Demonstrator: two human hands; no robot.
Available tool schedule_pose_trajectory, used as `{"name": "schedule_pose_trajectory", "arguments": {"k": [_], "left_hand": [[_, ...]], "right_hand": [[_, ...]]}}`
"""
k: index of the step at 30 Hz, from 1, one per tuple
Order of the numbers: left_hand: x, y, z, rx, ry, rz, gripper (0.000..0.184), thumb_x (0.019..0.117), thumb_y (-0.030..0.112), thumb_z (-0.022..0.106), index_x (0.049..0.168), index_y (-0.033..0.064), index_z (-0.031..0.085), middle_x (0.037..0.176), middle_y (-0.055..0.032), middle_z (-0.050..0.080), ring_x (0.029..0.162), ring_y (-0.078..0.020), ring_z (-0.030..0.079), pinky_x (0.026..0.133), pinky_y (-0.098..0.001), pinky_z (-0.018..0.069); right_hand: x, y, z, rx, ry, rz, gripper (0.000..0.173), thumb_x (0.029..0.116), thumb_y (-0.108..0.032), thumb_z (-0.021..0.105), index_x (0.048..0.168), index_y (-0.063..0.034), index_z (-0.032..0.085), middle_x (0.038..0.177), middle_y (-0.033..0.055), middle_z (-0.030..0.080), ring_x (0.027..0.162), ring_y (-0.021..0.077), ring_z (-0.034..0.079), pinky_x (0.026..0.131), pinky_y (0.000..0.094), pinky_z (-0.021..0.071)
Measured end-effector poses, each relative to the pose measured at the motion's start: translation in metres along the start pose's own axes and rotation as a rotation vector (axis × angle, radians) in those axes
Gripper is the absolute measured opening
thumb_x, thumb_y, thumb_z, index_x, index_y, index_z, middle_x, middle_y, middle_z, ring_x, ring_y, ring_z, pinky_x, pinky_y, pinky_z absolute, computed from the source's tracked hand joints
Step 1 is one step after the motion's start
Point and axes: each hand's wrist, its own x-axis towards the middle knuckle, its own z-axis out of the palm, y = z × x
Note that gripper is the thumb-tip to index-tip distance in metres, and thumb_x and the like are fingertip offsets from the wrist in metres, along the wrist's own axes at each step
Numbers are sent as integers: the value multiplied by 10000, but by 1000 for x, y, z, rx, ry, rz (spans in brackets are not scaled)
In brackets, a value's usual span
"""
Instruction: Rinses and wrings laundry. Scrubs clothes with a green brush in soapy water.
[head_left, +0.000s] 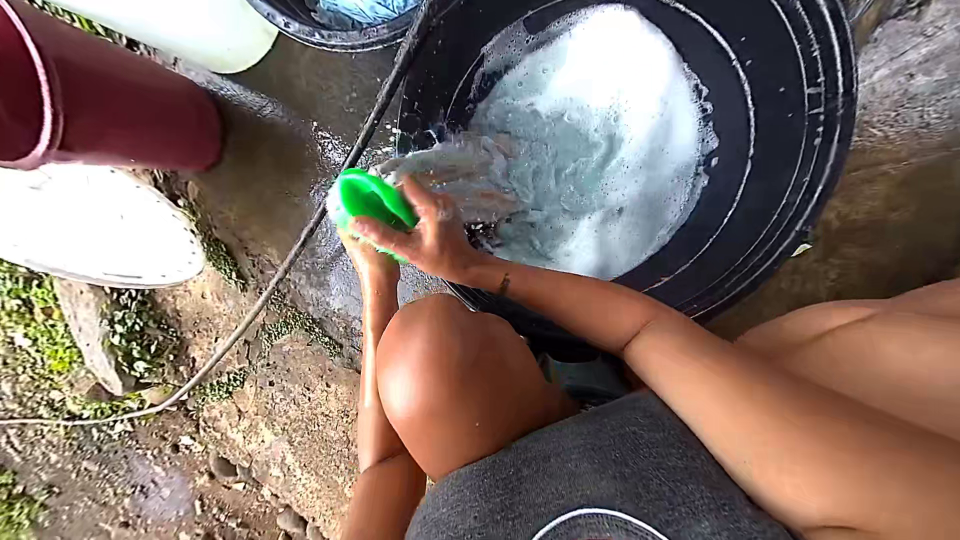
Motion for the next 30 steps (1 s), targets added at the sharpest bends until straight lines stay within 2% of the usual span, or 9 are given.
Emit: {"name": "schedule_pose_trajectory", "arguments": {"k": [2, 7, 10, 14, 20, 23, 26, 28, 30], "left_hand": [[-2, 6, -4, -44, 83, 14, 267, 1056, 179, 391, 1245, 35, 514, 1015, 18, 685, 932, -84, 683, 866, -340, 593], [-24, 10, -5, 12, 117, -28, 332, 1121, 330, 363, 1235, 99, 572, 1059, 39, 697, 991, -84, 697, 921, -335, 594], [-10, 5, -10, -23, 179, 4, 290, 1114, 225, 359, 1128, 72, 606, 964, 5, 718, 915, -124, 712, 872, -376, 606], [-12, 10, -16, -79, 144, 76, 247, 1069, 142, 349, 1097, 120, 593, 932, 69, 715, 888, -67, 696, 839, -324, 597], [-16, 28, -6, -54, 165, 77, 293, 1114, 226, 333, 1116, 104, 599, 951, 42, 718, 913, -98, 710, 869, -356, 604], [-8, 20, -10, -47, 179, 71, 286, 1112, 208, 346, 1082, 103, 610, 927, 39, 713, 895, -94, 706, 860, -342, 603], [-14, 17, -13, -96, 135, 110, 256, 1070, 168, 395, 1061, 119, 646, 937, 57, 721, 908, -74, 691, 859, -325, 581], [-13, 28, -17, -87, 135, 117, 272, 1096, 194, 374, 1108, 99, 629, 968, 35, 720, 942, -100, 698, 886, -358, 591], [-15, 40, -11, -71, 185, 112, 299, 1110, 202, 343, 1076, 105, 623, 928, 43, 718, 902, -93, 707, 860, -345, 601]], "right_hand": [[0, 27, 4, -115, -74, -17, 417, 842, -313, 822, 982, 57, 690, 759, 149, 699, 681, 245, 696, 618, 444, 565], [15, 171, -56, -591, -126, 535, 633, 983, -557, 601, 1192, 37, 671, 1080, 224, 721, 1033, 372, 707, 941, 580, 539], [16, 117, -35, -370, 40, 405, 545, 946, -525, 671, 1060, 8, 688, 879, 146, 708, 823, 269, 702, 768, 498, 573], [5, 18, 23, 10, -59, -41, 435, 868, -336, 807, 943, 73, 680, 741, 140, 686, 669, 214, 685, 613, 413, 568], [25, 177, -63, -593, -72, 516, 672, 975, -593, 586, 1210, 31, 669, 1079, 217, 727, 1032, 365, 710, 937, 594, 538], [27, 105, -35, -321, 77, 293, 518, 940, -475, 705, 1078, 24, 693, 898, 145, 721, 835, 247, 714, 790, 478, 594], [22, -4, 23, -7, -2, -89, 431, 841, -348, 826, 897, 55, 685, 707, 118, 677, 647, 199, 677, 597, 410, 563], [23, 19, 25, -112, -80, -101, 468, 864, -387, 807, 956, 63, 714, 731, 138, 701, 665, 234, 697, 619, 435, 571], [14, 104, -11, -408, -145, 191, 571, 950, -500, 682, 1104, 49, 702, 877, 193, 732, 818, 318, 730, 766, 526, 585]]}}
